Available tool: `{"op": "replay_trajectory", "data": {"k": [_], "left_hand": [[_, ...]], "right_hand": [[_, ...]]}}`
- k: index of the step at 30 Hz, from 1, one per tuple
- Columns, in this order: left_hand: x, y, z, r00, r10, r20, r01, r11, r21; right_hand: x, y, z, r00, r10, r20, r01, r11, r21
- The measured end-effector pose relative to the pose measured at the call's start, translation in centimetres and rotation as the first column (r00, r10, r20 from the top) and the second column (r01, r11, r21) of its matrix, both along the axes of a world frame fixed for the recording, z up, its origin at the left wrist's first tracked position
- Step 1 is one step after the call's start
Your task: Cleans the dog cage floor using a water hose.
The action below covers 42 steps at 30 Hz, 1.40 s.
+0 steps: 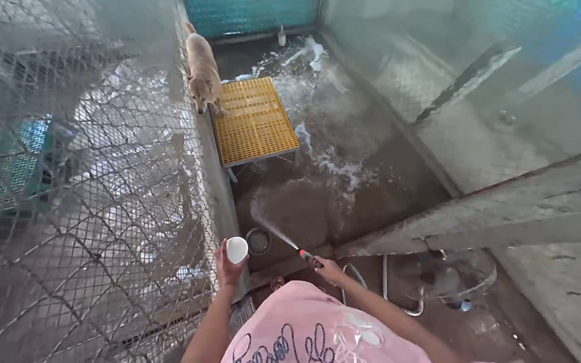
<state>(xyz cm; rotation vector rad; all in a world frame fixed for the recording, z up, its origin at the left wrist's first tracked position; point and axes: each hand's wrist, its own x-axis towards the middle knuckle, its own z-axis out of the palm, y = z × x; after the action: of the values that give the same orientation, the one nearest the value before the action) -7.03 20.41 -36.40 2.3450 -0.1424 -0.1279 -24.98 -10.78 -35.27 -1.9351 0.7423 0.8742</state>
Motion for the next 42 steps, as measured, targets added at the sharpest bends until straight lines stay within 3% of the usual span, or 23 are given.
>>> {"op": "replay_trajectory", "data": {"k": [6,13,20,25,29,33,42], "left_hand": [[0.2,0.1,0.6,0.999,0.01,-0.049,-0.01,1.0,-0.004],[0.5,0.0,1.0,0.998,0.042,-0.056,-0.043,0.999,-0.025],[0.4,0.0,0.3,0.998,0.057,-0.004,-0.057,0.997,-0.061],[-0.1,0.3,0.4,0.996,0.083,0.041,-0.079,0.993,-0.089],[-1.4,-0.1,0.5,0.985,0.135,0.107,-0.124,0.987,-0.104],[-3.3,-1.2,1.3,0.98,0.185,0.074,-0.18,0.981,-0.069],[-8.5,-4.1,0.0,0.945,0.296,0.139,-0.27,0.947,-0.176]], "right_hand": [[2.8,-0.5,0.8,0.985,-0.163,0.05,0.169,0.976,-0.135],[3.8,1.7,1.1,0.997,-0.015,0.077,0.014,1.0,0.011],[6.9,0.1,1.7,0.976,-0.115,0.183,0.127,0.99,-0.055],[7.7,-0.7,1.8,0.985,-0.053,0.162,0.058,0.998,-0.029],[8.6,-1.8,1.9,0.973,-0.106,0.205,0.115,0.993,-0.034],[9.7,-2.8,1.7,0.966,-0.106,0.236,0.118,0.992,-0.035],[9.8,-3.7,-2.0,0.981,-0.058,0.183,0.06,0.998,-0.006]]}}
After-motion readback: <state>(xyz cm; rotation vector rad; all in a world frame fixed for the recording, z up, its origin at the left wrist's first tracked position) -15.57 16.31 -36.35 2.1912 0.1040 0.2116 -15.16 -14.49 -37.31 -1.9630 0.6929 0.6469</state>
